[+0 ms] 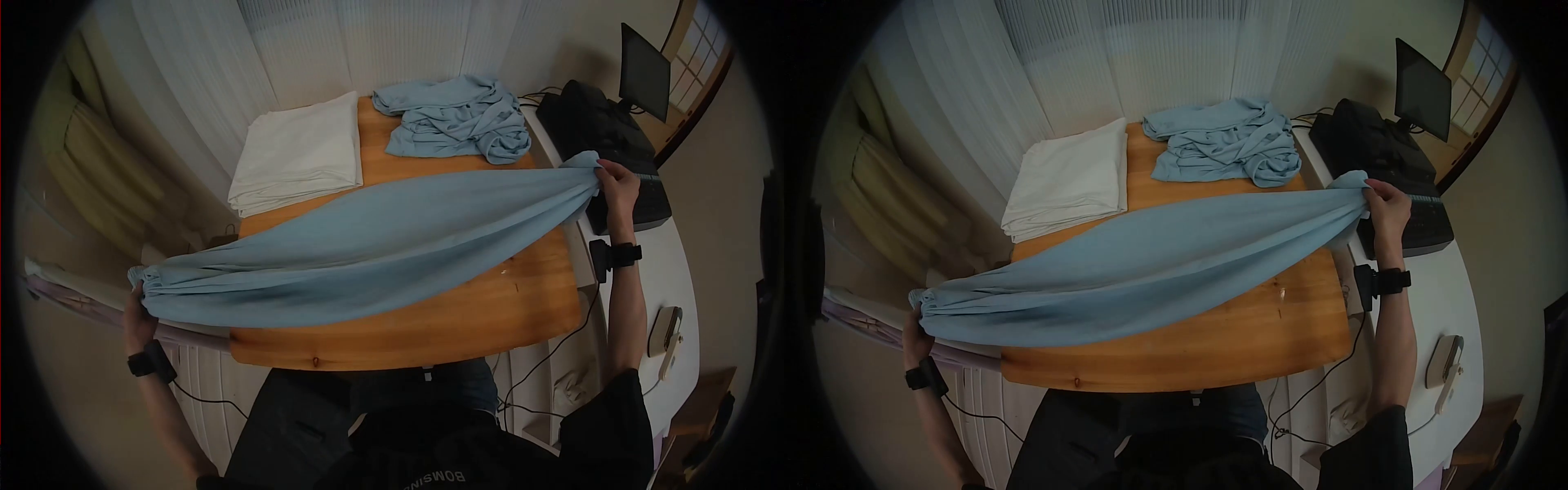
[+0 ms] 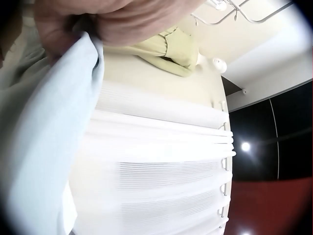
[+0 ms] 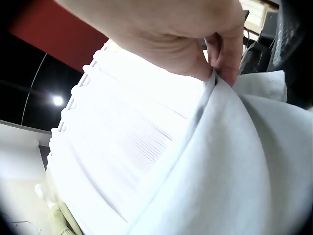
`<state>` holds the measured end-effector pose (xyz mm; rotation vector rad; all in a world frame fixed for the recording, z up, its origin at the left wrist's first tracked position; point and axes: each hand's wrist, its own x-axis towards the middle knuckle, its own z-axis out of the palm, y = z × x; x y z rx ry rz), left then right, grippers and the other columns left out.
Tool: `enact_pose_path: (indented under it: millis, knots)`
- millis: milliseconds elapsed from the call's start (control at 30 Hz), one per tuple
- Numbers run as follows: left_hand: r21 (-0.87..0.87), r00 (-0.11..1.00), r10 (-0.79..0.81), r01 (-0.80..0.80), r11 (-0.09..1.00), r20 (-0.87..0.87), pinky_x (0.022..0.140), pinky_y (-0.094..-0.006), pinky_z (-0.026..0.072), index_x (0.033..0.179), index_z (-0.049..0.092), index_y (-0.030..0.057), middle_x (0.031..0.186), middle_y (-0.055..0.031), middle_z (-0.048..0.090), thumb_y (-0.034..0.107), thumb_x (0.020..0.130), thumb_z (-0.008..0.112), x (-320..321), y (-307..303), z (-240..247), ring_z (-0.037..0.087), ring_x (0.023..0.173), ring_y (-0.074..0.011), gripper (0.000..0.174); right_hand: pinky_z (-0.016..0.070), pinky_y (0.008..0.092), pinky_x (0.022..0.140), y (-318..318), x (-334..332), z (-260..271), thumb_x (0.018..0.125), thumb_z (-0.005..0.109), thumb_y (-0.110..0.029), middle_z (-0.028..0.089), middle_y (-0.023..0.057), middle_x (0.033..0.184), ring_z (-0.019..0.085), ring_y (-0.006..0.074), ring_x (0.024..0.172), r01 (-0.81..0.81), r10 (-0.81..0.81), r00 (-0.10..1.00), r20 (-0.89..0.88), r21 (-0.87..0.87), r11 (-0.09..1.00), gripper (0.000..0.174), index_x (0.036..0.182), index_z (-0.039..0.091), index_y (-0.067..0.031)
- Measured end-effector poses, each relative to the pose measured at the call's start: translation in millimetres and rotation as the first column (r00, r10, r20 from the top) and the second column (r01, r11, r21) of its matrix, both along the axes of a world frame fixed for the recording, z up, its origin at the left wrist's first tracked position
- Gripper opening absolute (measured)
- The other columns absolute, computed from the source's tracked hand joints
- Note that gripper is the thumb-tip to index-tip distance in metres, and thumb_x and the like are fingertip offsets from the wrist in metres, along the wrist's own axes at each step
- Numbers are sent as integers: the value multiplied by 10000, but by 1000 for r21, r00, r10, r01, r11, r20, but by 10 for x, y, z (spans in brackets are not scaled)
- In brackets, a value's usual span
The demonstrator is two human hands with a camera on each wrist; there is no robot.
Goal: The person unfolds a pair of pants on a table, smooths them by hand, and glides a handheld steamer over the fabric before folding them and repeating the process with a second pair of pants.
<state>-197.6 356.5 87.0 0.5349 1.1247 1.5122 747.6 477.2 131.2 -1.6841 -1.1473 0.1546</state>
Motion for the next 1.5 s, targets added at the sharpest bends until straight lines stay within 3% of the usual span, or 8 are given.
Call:
enact_pose_path:
  millis: [433, 600, 733, 933, 1033, 1167, 1433, 1500]
  knots:
    - [16, 916, -93, 108, 994, -390, 1107, -429, 409, 1321, 523, -29, 1330, -151, 581, 254, 984, 433, -427, -334, -1078, 554, 1234, -295, 449, 574, 333, 772, -308, -322, -938, 869, 667, -69, 737, 131, 908, 719, 221, 834, 47, -29, 997, 69, -276, 960, 184, 1027, 751, -25]
    - [28, 964, -186, 195, 980, -192, 1079, -386, 421, 1281, 533, -63, 1298, -145, 594, 277, 1025, 411, -583, -204, -906, 554, 1210, -256, 443, 562, 308, 905, -325, -328, -220, 962, 574, -37, 656, 80, 1029, 661, 188, 929, -227, 147, 512, -846, 31, 973, 152, 1109, 605, -17]
    - [41, 798, -128, 188, 981, -589, 1090, -403, 413, 1303, 528, -53, 1315, -142, 586, 298, 1036, 383, -650, -251, -831, 549, 1220, -271, 464, 540, 329, 967, -329, -145, 126, 966, 594, -61, 650, 105, 1079, 650, 190, 996, -210, 291, 566, -771, 207, 956, 194, 1151, 575, -8]
    - [-49, 984, 178, -179, 983, -27, 1029, -379, 466, 1314, 520, -46, 1298, -176, 582, 314, 1046, 386, 38, -452, -576, 550, 1207, -253, 468, 562, 300, 815, -1353, -403, -907, 929, 693, -171, 651, 112, 1045, 663, 173, 896, -118, -52, 858, -512, -294, 948, 469, 1308, 521, 43]
    - [77, 838, 32, 12, 997, -545, 1019, -365, 472, 1305, 515, -49, 1249, -165, 604, 307, 1037, 433, -669, -527, -1043, 562, 1183, -244, 454, 542, 299, 737, -1587, -389, -1310, 923, 711, -225, 642, 142, 1047, 661, 190, 874, -3, -60, 984, -165, -361, 932, 619, 1412, 456, 56]
    - [7, 991, 129, -128, 992, -26, 1033, -376, 468, 1292, 524, -46, 1267, -156, 609, 243, 1026, 416, 209, -277, -303, 594, 1166, -260, 407, 530, 412, 846, -1522, 3, -1707, 885, 719, -211, 614, 218, 1148, 656, 342, 910, 164, 34, 891, 453, -390, 906, 586, 1356, 510, 68]
    - [77, 993, 114, -113, 991, -15, 1053, -383, 448, 1268, 541, -66, 1263, -153, 614, 218, 1008, 457, 9, -355, -220, 585, 1176, -263, 394, 546, 344, 799, -1101, -4, -1269, 903, 647, -119, 679, 110, 939, 660, 227, 827, -12, 108, 963, 248, -361, 932, 162, 996, 588, -1]
    - [87, 994, 104, -102, 991, -18, 1051, -385, 450, 1262, 544, -62, 1258, -147, 613, 224, 1009, 472, -6, -383, -218, 586, 1168, -261, 388, 524, 305, 675, -1053, 66, -1213, 939, 581, -94, 623, 32, 845, 593, 132, 654, -233, 216, 901, -376, 1, 973, 69, 902, 522, -88]
